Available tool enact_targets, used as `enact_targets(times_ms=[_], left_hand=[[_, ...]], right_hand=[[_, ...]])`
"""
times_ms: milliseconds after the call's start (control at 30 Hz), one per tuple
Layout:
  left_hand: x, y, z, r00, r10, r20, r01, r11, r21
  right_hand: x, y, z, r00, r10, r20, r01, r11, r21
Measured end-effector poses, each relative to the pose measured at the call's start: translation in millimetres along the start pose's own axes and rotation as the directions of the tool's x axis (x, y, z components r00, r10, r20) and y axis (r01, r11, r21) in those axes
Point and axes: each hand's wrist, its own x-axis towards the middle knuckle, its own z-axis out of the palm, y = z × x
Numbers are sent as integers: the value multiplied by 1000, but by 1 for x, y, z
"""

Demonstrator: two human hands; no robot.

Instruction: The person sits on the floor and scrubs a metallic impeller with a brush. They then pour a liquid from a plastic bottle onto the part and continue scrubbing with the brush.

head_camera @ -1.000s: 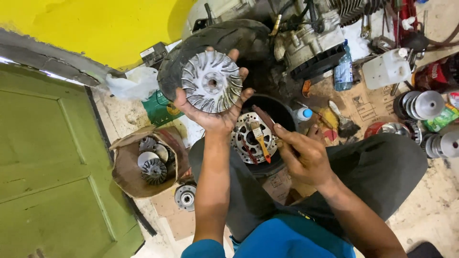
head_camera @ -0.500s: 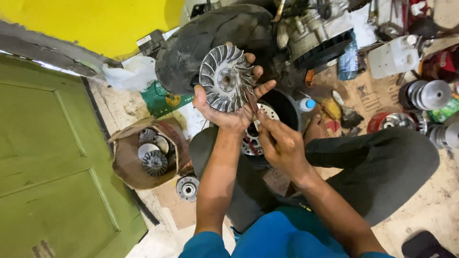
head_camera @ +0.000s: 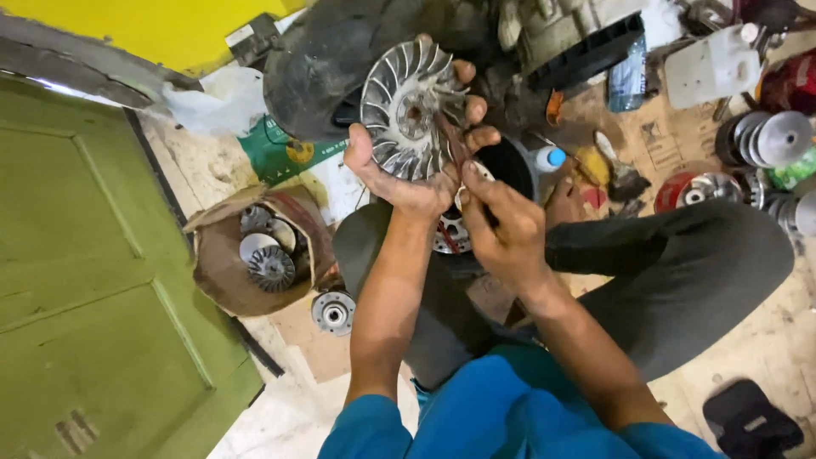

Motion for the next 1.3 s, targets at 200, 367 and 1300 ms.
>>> enact_targets(times_ms=[200,367,1300], left_hand=[[1,3,-5,1000,-29,-8,29,999,-29],[2,6,1,1000,-24,8,24,999,-26],[2,15,1,986,-164,34,165,985,-40]], right_hand=[[-4,1,1,1000,-3,-17,3,1000,-15],[-16,-4,-5,999,-2,47,2,1000,-1],[-8,-2,-11,998,-8,55,6,999,47]])
